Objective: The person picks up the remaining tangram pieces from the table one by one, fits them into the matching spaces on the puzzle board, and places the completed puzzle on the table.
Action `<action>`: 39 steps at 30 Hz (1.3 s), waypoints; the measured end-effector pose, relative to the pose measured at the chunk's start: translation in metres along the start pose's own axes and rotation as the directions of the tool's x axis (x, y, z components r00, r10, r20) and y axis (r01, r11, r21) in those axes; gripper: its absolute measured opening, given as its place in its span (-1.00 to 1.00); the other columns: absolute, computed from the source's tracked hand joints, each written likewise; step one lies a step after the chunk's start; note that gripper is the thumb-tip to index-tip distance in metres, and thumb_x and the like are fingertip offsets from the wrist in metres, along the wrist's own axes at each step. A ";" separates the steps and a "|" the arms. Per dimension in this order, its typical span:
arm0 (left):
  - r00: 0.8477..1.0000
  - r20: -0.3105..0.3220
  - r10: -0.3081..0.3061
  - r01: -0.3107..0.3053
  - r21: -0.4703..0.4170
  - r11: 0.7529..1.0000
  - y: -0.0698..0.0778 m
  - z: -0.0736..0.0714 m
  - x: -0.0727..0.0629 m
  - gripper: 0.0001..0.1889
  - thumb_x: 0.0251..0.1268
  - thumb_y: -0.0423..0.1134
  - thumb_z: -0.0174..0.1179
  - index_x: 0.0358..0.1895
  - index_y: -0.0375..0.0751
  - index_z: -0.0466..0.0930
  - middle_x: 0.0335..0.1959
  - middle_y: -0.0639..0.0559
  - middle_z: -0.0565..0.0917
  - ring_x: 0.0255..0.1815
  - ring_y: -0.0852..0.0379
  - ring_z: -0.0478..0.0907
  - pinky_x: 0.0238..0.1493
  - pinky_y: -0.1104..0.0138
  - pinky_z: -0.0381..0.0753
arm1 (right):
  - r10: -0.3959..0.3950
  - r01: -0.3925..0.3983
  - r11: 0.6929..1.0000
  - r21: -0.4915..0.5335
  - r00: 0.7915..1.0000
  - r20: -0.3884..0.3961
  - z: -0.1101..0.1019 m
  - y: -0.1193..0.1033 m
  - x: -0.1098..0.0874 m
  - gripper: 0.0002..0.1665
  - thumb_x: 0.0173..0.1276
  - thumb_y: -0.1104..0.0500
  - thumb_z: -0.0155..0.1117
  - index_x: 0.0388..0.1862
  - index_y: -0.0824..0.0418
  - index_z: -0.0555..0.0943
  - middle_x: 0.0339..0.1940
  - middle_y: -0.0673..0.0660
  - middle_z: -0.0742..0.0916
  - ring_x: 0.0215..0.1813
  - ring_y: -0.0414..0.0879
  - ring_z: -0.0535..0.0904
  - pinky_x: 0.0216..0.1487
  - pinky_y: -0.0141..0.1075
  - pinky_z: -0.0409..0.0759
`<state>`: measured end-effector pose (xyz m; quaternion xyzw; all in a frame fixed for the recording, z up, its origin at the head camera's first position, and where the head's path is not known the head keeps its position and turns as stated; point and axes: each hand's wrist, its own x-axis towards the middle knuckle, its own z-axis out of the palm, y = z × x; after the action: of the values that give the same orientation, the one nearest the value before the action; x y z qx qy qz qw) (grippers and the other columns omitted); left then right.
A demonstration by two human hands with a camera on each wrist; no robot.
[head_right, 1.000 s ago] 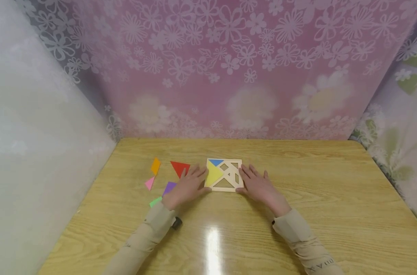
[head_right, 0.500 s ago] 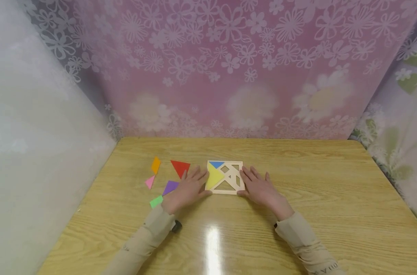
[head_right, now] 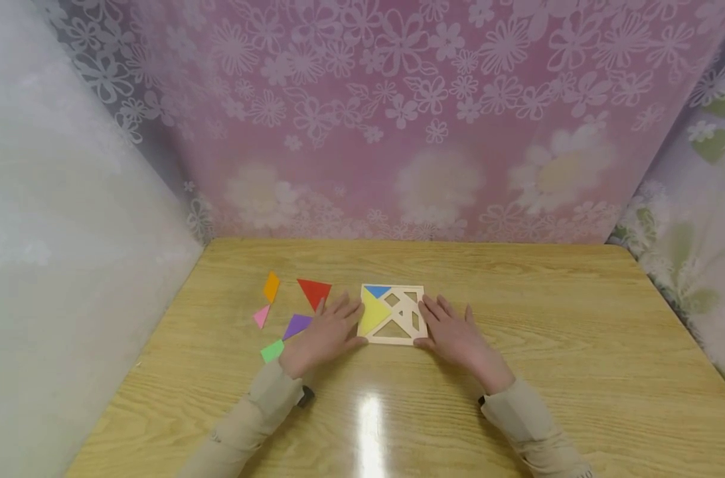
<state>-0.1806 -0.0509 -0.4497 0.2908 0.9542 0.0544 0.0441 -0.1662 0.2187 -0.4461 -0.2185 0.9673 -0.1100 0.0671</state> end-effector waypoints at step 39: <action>0.999 -0.020 0.031 -0.031 0.005 1.000 0.009 0.009 -0.025 -0.25 0.44 0.17 0.15 0.52 -0.23 0.31 0.56 -0.07 0.28 0.62 -0.14 0.07 0.48 -0.28 0.09 | -0.045 0.044 0.999 -0.027 0.997 -0.062 0.008 -0.010 -0.032 -0.10 0.42 -0.14 0.29 0.53 0.35 0.30 0.56 0.32 0.34 0.53 0.36 0.22 0.24 0.58 0.17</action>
<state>-0.1542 -0.0565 -0.4559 0.3051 0.9501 0.0560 0.0330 -0.1321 0.2222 -0.4489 -0.2373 0.9651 -0.1060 0.0316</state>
